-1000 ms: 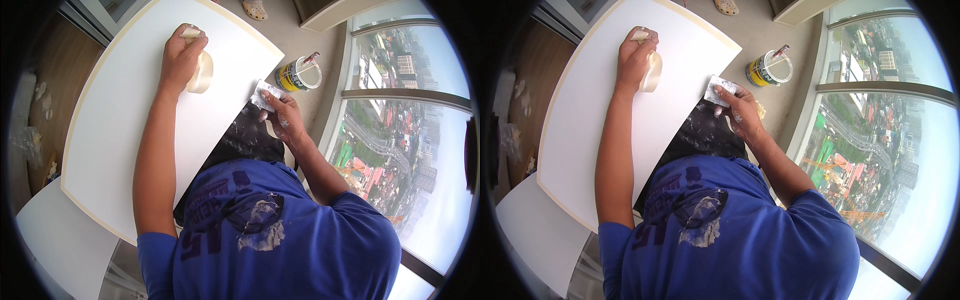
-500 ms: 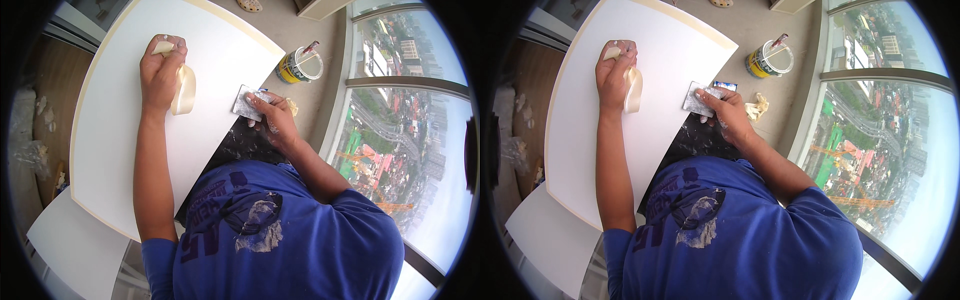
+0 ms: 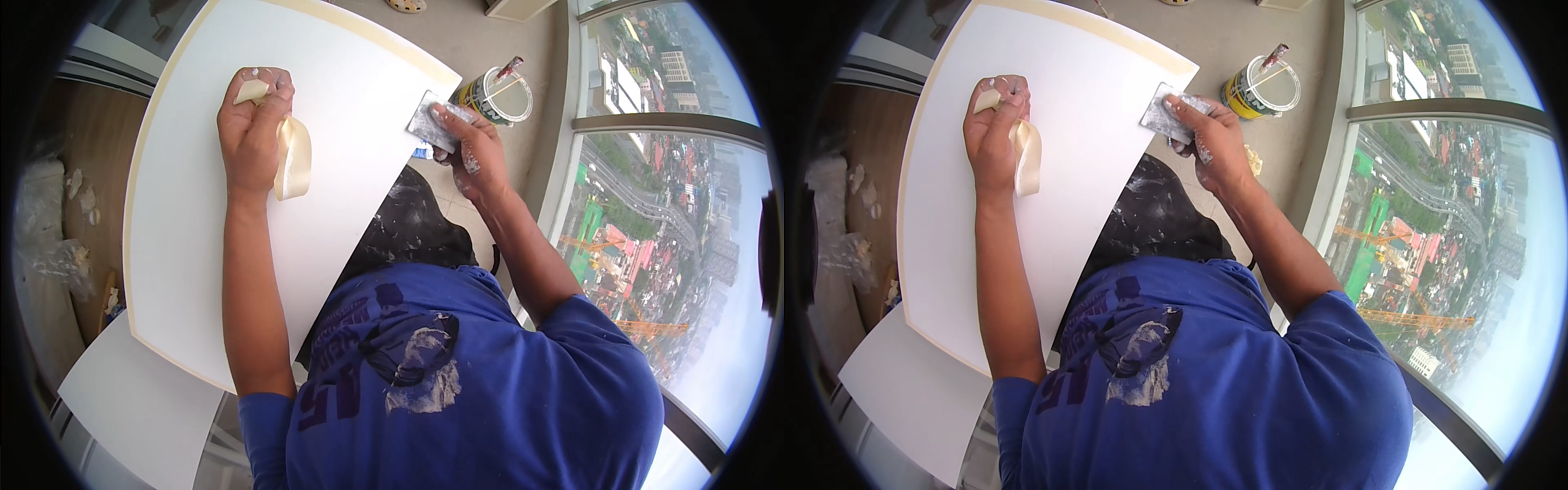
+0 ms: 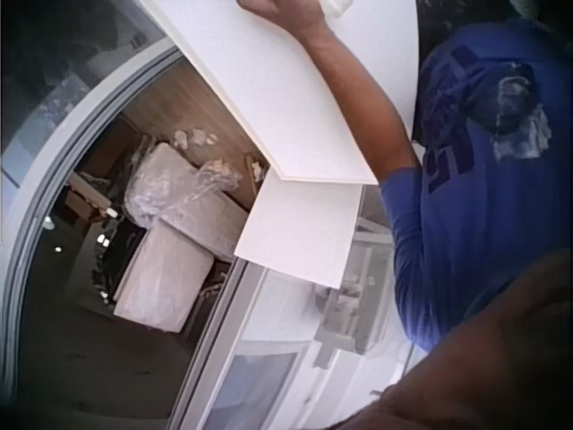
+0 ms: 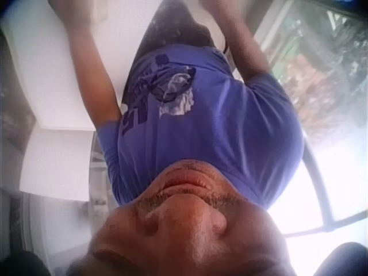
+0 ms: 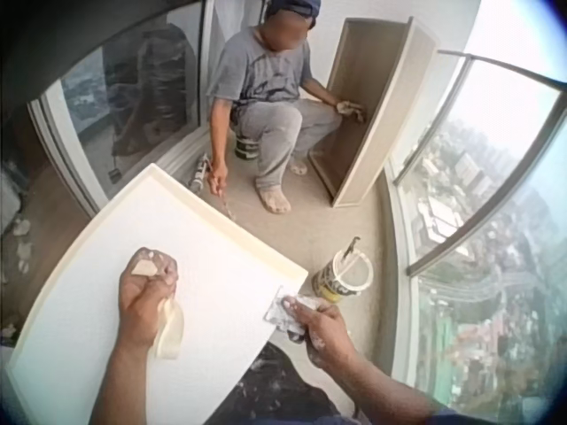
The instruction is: The person sands the edges of a white panel using sandpaper and applies masking tape to the border. They then pick up a cabinet door with a hinge, sand its edges, and remove masking tape from a panel.
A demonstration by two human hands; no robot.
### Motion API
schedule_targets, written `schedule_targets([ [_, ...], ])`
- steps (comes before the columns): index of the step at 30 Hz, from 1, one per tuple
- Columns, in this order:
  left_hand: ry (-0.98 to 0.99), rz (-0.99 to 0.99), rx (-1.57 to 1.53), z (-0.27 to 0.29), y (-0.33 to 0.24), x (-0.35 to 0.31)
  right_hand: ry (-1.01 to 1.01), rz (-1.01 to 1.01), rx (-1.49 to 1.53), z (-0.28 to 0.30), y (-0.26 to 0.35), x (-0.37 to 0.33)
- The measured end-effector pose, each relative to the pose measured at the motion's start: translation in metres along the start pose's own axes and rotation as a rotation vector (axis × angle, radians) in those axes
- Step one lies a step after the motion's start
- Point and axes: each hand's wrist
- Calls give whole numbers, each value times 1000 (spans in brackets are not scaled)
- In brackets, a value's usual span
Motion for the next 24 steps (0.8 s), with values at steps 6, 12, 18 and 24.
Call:
schedule_targets([
  [6,-16,21,37,-7,-2,0,-50,-109,-19,-21,-10,-22],
  [12,18,59,14,-3,-6,0,-71,36,53,2,17,20],
  [18,-38,42,12,-5,-3,-4,29,-98,8,-21,-15,-21],
  [24,3,61,53,-3,-8,-2,-44,-29,91,-8,-4,6],
])
Point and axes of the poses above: each hand's wrist, its own x-axis towards the middle knuckle, its own z-axis out of the back of the hand, y = z × x, and after that the axes turned 10 degrees about -x, right-handed
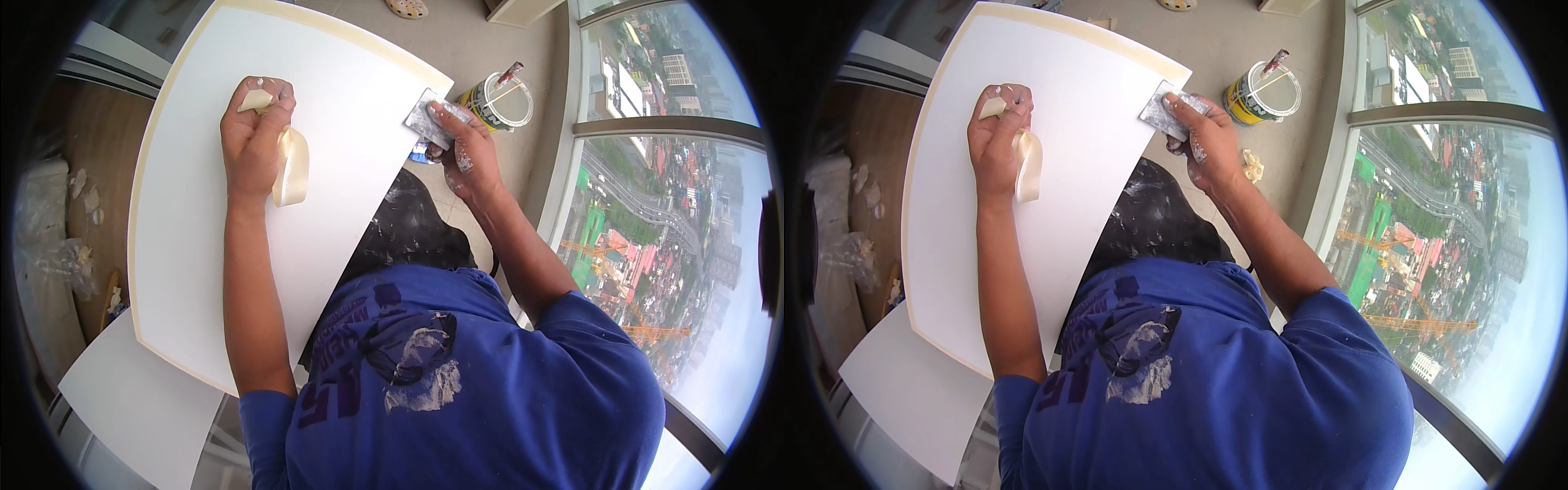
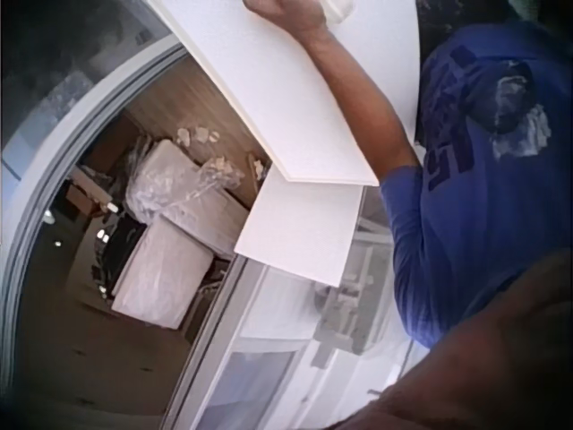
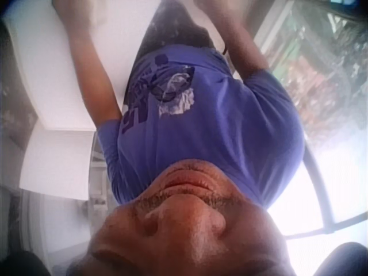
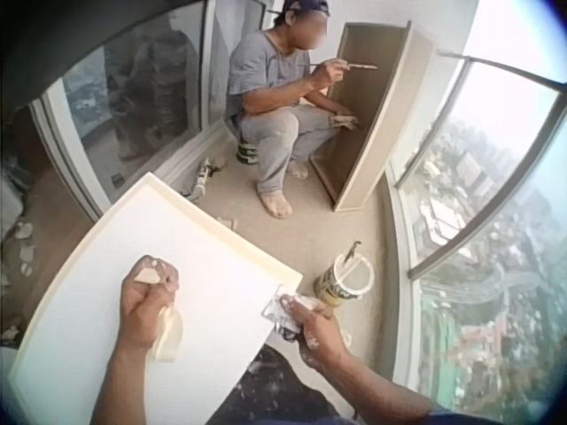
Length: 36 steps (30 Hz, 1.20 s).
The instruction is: The person sands the edges of a white panel using sandpaper and applies masking tape to the border. They then pick up a cabinet door with a hinge, sand its edges, and remove masking tape from a panel.
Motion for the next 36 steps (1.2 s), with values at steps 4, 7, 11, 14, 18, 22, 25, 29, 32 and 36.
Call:
schedule_targets([
  [4,-14,-30,-16,1,3,-1,81,-60,-89,-10,-14,-27],
  [7,2,-7,-3,6,1,-4,47,25,1,2,-5,-1],
  [11,-20,-42,-19,2,4,0,2,-39,11,-10,-9,-20],
  [14,-24,-27,-9,0,2,-2,46,-36,-84,-7,-16,-25],
  [18,9,-16,-6,7,0,-1,-58,75,3,1,18,13],
  [22,-10,-38,-15,1,4,2,17,-20,20,-13,-14,-31],
  [25,2,-22,6,3,3,-1,99,28,-223,-28,-42,-66],
  [29,21,-26,-23,4,3,0,50,105,-134,3,-2,-11],
  [32,-13,-26,-34,-2,4,0,23,43,-92,-4,-12,-21],
  [36,-13,-13,-27,-1,2,0,80,-91,-243,-17,-26,-56],
])
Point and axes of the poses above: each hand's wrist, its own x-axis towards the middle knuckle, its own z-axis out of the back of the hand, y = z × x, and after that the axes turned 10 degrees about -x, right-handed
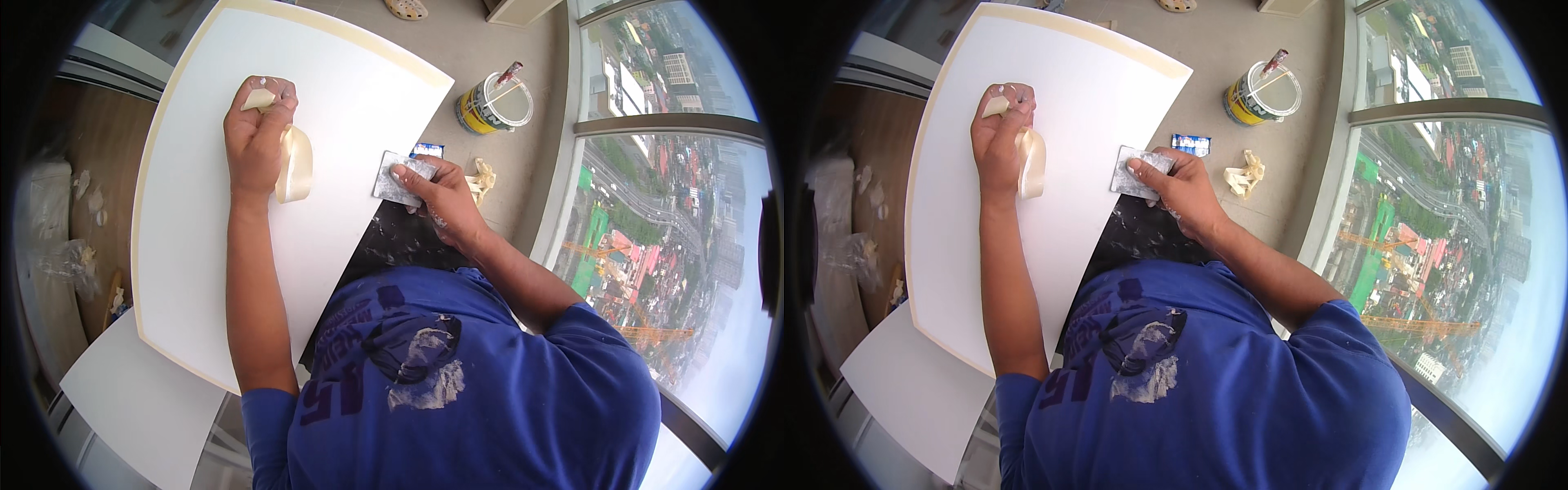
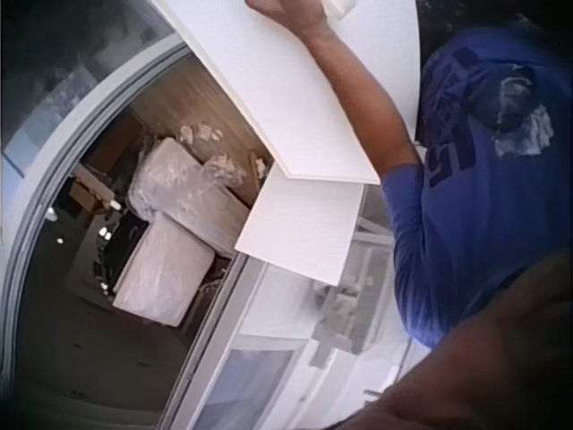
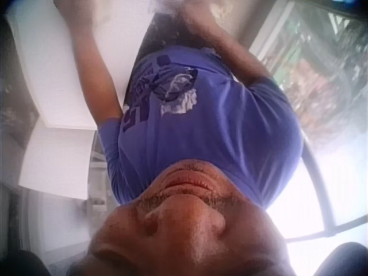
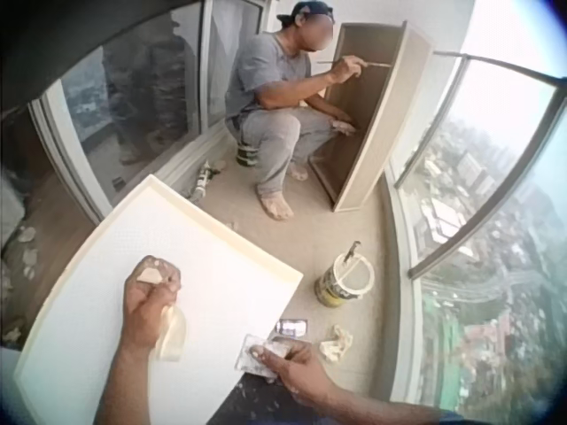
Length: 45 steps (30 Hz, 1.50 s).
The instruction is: The person sands the edges of a white panel using sandpaper and applies masking tape to the border. They then pick up a cabinet door with a hinge, sand its edges, and remove masking tape from a panel.
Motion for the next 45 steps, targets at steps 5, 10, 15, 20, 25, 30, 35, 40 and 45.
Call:
schedule_targets([
  [5,19,-10,15,1,-1,1,-120,185,172,46,43,68],
  [10,-12,-5,16,-2,0,1,-102,44,104,25,25,42],
  [15,19,7,21,7,-2,-1,-84,168,182,47,44,70],
  [20,-19,-17,44,1,4,3,11,59,146,30,16,39],
  [25,13,10,34,6,2,0,-28,102,166,40,29,58],
  [30,21,0,34,1,3,4,-56,136,189,50,35,65],
  [35,-5,13,39,1,0,0,-30,106,85,44,30,55],
  [40,17,-10,32,2,2,1,-134,137,141,52,50,74],
  [45,13,-25,55,4,4,-1,-61,103,87,51,44,70],
])
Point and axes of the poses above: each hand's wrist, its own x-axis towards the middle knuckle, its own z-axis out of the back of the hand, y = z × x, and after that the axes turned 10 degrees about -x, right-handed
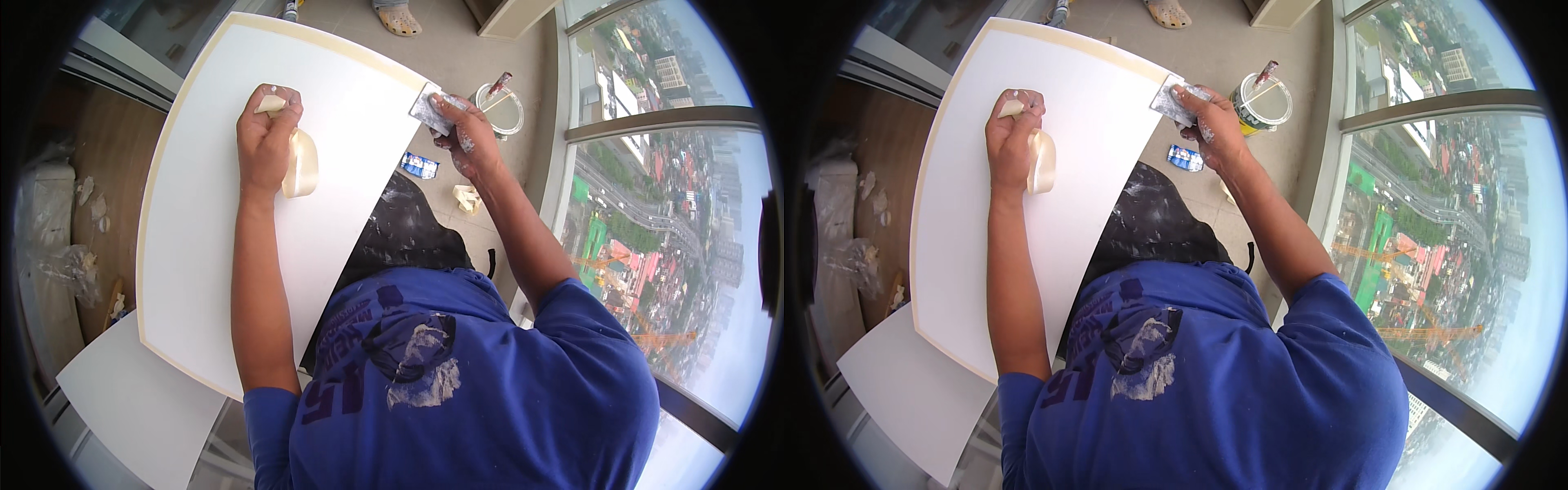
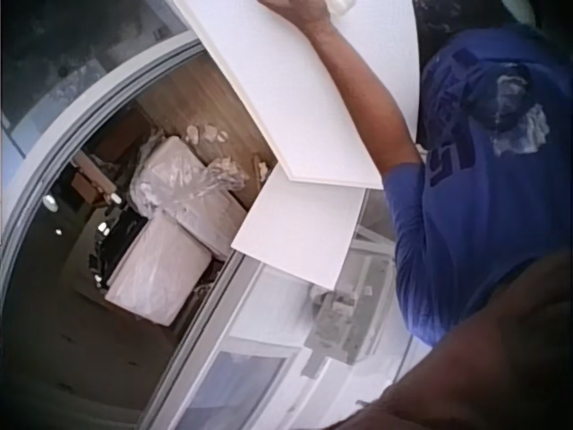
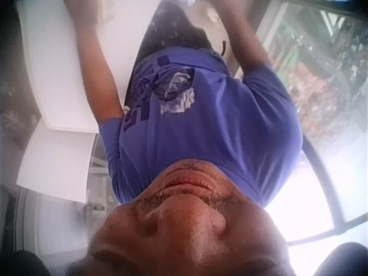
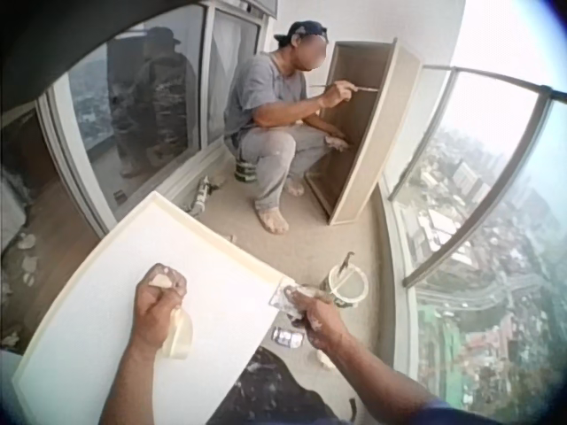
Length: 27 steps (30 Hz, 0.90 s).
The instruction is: The person sands the edges of a white panel using sandpaper and applies masking tape to the border. They then pick up a cabinet door with a hinge, sand its edges, and remove masking tape from a panel.
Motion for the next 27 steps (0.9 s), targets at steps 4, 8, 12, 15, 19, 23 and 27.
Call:
schedule_targets([
  [4,-12,33,-31,3,3,0,-17,41,52,-2,2,3],
  [8,-21,18,-4,0,2,2,-32,-29,15,-13,-2,-11],
  [12,-8,21,-3,2,3,2,22,59,41,0,-4,5],
  [15,-51,11,-2,0,11,3,64,-35,-110,-24,-26,-41],
  [19,-41,58,36,1,8,4,207,131,-471,-46,-62,-82],
  [23,-44,43,58,-1,13,7,172,-61,-315,-27,-32,-51],
  [27,-14,61,52,0,26,13,151,-103,-210,-28,-36,-55],
])
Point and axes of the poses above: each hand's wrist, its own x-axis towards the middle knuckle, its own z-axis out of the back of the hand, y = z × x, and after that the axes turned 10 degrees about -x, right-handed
